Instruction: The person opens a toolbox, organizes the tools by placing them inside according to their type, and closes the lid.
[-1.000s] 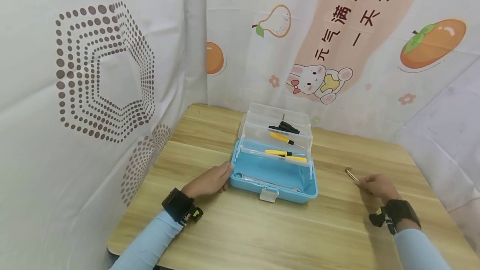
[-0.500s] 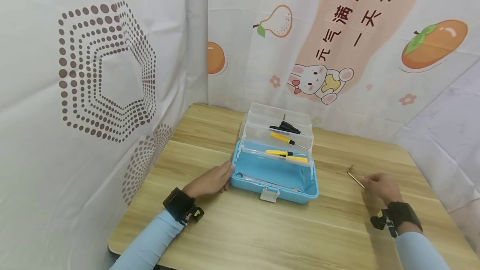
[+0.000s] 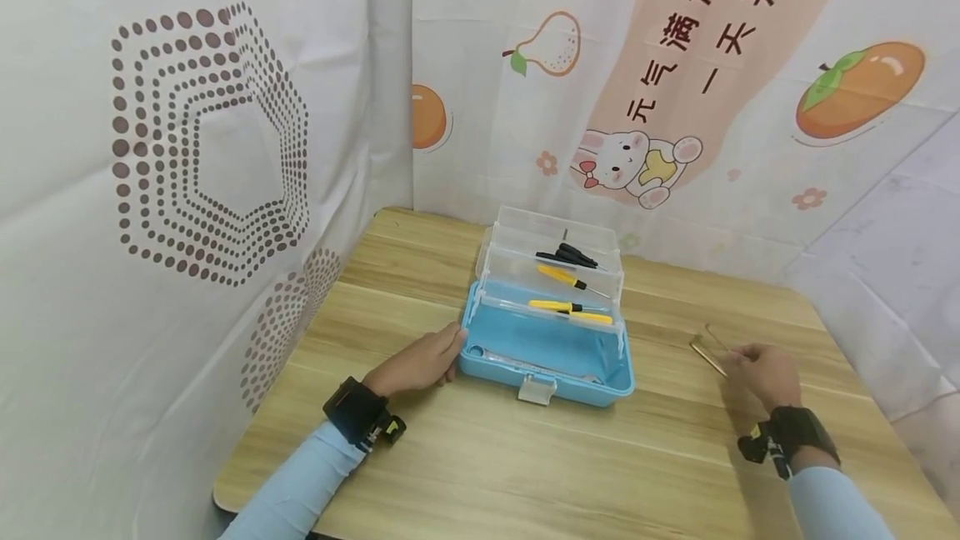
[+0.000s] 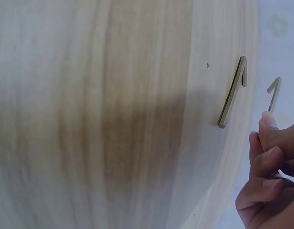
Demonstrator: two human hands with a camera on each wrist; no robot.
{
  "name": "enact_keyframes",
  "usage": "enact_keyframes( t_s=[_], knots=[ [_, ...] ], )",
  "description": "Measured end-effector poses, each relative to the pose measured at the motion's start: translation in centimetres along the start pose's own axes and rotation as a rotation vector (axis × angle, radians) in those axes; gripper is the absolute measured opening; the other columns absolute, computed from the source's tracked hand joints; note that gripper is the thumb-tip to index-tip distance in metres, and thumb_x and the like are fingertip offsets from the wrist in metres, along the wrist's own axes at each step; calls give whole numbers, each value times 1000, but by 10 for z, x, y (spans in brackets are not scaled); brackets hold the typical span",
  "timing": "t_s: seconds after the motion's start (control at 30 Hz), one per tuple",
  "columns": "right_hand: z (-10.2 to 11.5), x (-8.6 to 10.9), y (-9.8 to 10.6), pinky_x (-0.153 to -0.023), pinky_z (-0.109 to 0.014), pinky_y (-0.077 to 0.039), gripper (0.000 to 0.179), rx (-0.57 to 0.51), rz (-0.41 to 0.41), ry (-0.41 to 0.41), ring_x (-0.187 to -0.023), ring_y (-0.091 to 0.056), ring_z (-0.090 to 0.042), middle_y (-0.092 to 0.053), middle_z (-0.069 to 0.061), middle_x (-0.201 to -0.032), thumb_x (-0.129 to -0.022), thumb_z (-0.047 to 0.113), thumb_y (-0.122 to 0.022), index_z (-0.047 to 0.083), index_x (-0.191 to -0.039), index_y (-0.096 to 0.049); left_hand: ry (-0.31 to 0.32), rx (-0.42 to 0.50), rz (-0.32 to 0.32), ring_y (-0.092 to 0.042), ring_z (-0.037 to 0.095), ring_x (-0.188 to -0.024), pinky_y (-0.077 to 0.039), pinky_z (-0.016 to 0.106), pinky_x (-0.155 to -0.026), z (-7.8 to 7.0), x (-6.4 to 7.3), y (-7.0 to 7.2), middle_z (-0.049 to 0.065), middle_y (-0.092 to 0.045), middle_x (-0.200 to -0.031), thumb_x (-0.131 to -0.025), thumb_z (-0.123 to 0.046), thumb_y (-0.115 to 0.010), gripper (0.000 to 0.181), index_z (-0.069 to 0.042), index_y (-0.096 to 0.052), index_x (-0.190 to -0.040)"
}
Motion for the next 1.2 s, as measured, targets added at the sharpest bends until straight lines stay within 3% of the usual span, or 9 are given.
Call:
enact_keyframes(
  t_s=[0.57, 1.0, 1.2],
  knots=[
    [7, 5, -7, -65, -40, -41, 25, 9, -127, 7, -86, -64, -42, -71, -31, -101, -101, 14, -64, -10, -104, -71, 0, 14, 2, -56, 16, -60, -48, 32, -61, -2, 2, -1, 6, -64, -76, -114, -45, -19, 43, -15, -49, -108],
    [9, 8, -8, -62, -36, -40, 25, 3, -133, -4, -80, -62, -35, -72, -29, -100, -101, 13, -63, -10, -108, -71, -3, 13, -11, -55, 17, -60, -47, 33, -61, 2, 3, -3, 6, -63, -76, -114, -47, -18, 45, -15, -49, -107],
    [12, 8, -5, -64, -39, -41, 26, -9, -132, -13, -85, -63, -40, -71, -31, -103, -102, 14, -62, -10, -108, -71, -5, 23, -13, -56, 17, -60, -48, 33, -60, 1, 3, -3, 7, -64, -77, -114, -47, -18, 46, -14, -49, -107]
  ],
)
Point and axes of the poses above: each hand's wrist, its own x-axis away from the middle knuckle, its own y-axis out of the back of the hand, z = x × y, the point moved 1 cm from there along -x, towards the middle knuckle
